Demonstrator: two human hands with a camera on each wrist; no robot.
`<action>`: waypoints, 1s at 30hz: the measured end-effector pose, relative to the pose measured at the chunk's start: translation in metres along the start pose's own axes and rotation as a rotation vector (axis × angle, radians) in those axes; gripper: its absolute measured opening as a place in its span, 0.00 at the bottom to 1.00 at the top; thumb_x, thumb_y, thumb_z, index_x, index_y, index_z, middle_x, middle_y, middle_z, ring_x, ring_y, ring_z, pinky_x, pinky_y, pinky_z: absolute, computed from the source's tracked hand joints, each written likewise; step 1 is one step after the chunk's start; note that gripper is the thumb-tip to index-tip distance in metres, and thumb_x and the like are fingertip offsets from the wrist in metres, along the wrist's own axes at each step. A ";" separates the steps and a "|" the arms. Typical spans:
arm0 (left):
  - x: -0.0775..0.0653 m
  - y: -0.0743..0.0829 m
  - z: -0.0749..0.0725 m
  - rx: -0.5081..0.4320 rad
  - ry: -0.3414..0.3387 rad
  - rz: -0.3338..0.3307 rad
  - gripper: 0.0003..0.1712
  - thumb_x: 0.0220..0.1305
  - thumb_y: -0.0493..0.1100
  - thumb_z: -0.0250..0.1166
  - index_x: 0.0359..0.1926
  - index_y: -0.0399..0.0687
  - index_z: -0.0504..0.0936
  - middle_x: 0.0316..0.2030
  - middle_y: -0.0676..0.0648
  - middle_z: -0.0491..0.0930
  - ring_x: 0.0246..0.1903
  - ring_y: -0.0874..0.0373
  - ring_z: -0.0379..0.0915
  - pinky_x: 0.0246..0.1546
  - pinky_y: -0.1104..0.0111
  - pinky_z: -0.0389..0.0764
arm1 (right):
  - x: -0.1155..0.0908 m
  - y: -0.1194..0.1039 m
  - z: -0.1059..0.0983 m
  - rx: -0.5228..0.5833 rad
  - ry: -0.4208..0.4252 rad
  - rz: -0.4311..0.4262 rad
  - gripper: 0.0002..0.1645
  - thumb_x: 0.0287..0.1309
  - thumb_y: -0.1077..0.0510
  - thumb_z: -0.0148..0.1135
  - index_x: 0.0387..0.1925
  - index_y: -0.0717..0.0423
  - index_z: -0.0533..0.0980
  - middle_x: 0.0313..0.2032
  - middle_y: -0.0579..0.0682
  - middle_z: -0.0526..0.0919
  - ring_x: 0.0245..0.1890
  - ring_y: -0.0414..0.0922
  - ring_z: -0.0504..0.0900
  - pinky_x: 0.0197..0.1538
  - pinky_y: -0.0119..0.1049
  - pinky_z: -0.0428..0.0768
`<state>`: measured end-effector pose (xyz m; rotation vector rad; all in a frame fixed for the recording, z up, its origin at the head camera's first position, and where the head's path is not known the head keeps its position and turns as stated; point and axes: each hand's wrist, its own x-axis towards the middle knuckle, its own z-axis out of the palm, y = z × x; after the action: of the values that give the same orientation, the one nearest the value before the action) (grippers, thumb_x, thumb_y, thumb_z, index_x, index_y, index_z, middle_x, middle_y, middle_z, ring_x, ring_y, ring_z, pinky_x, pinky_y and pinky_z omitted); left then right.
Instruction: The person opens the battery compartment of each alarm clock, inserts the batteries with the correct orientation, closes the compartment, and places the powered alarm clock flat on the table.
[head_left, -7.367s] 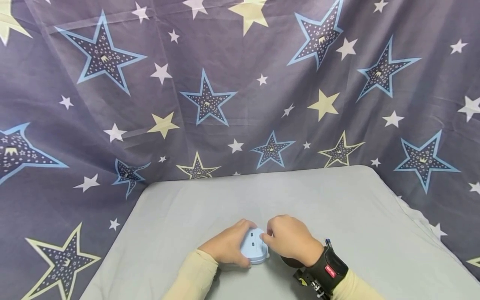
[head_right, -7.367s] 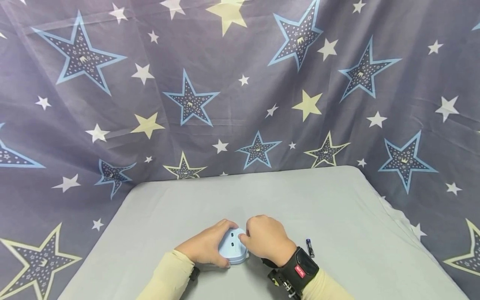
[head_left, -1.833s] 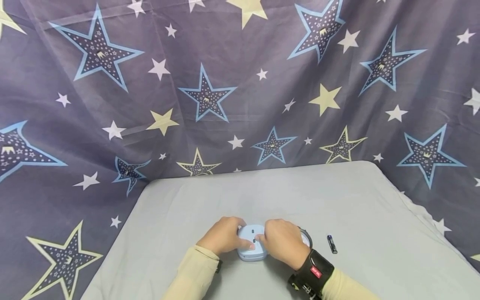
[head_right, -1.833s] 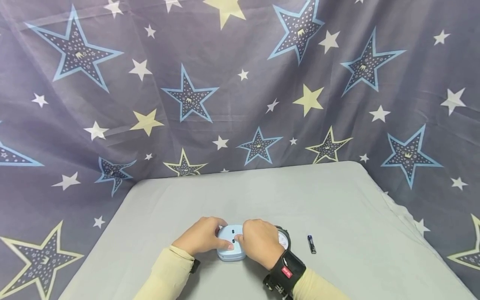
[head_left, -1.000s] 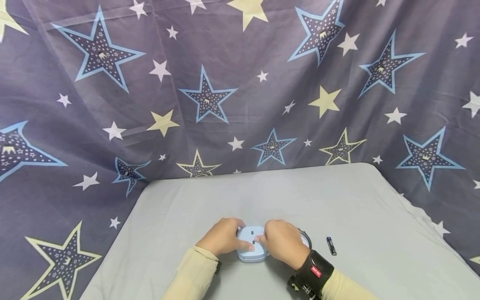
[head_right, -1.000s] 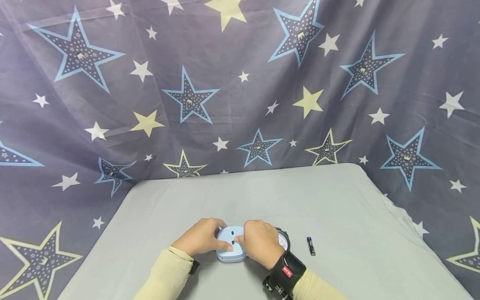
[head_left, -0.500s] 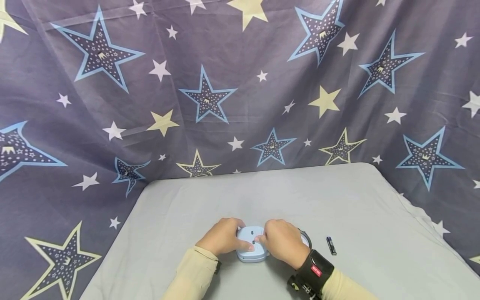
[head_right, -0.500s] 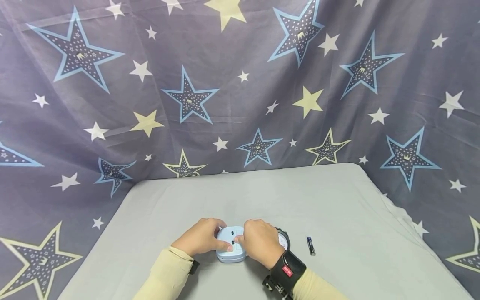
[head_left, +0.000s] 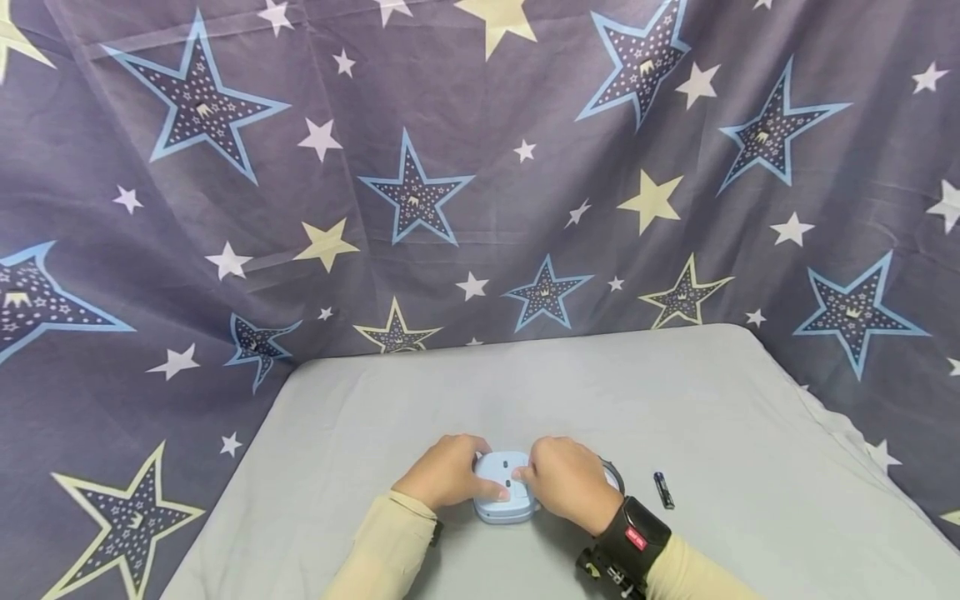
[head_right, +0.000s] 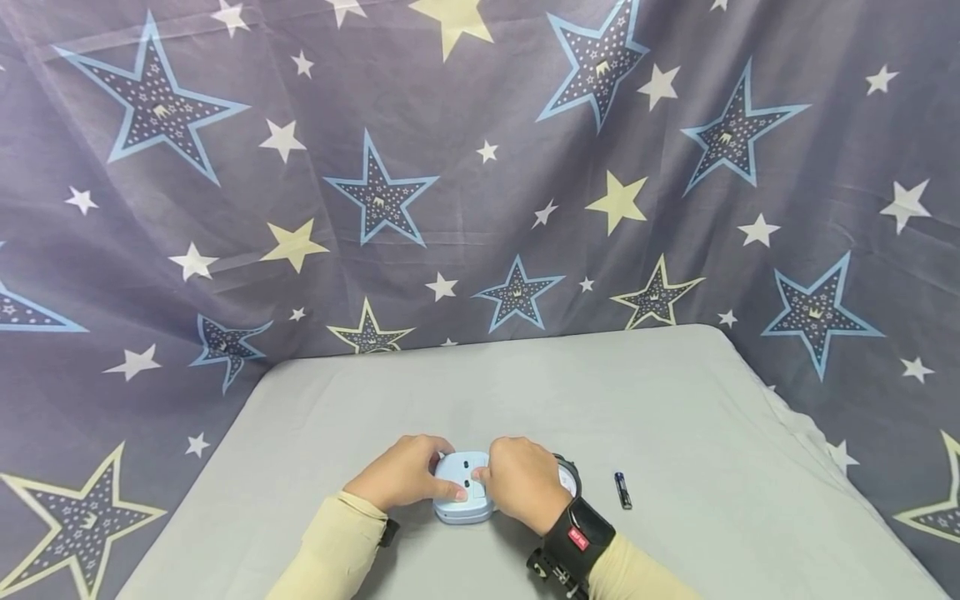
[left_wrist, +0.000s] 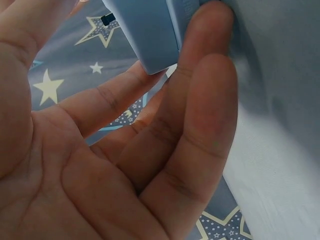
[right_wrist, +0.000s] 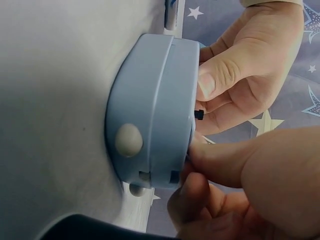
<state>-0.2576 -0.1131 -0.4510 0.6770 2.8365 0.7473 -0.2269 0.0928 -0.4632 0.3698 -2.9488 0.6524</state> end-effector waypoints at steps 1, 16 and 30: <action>0.000 0.000 0.000 0.000 0.000 -0.002 0.38 0.41 0.58 0.84 0.49 0.39 0.87 0.38 0.48 0.88 0.35 0.60 0.80 0.41 0.61 0.83 | 0.000 0.000 0.000 0.001 0.001 -0.002 0.24 0.61 0.42 0.71 0.16 0.44 0.72 0.14 0.41 0.71 0.15 0.40 0.68 0.19 0.35 0.66; 0.001 0.000 -0.001 -0.025 -0.010 -0.013 0.37 0.42 0.57 0.84 0.49 0.39 0.87 0.37 0.49 0.88 0.33 0.62 0.78 0.41 0.62 0.82 | -0.001 0.000 -0.001 0.014 0.008 -0.019 0.20 0.62 0.45 0.70 0.19 0.46 0.75 0.16 0.41 0.71 0.17 0.40 0.68 0.21 0.35 0.67; 0.002 -0.003 0.001 -0.019 -0.012 -0.020 0.37 0.42 0.58 0.84 0.50 0.40 0.86 0.37 0.50 0.88 0.33 0.62 0.78 0.41 0.62 0.82 | 0.000 0.001 -0.006 0.047 -0.010 -0.024 0.22 0.64 0.45 0.69 0.18 0.45 0.73 0.16 0.42 0.71 0.16 0.40 0.68 0.20 0.36 0.67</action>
<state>-0.2600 -0.1137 -0.4534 0.6469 2.8179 0.7630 -0.2271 0.0956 -0.4581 0.4124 -2.9379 0.7196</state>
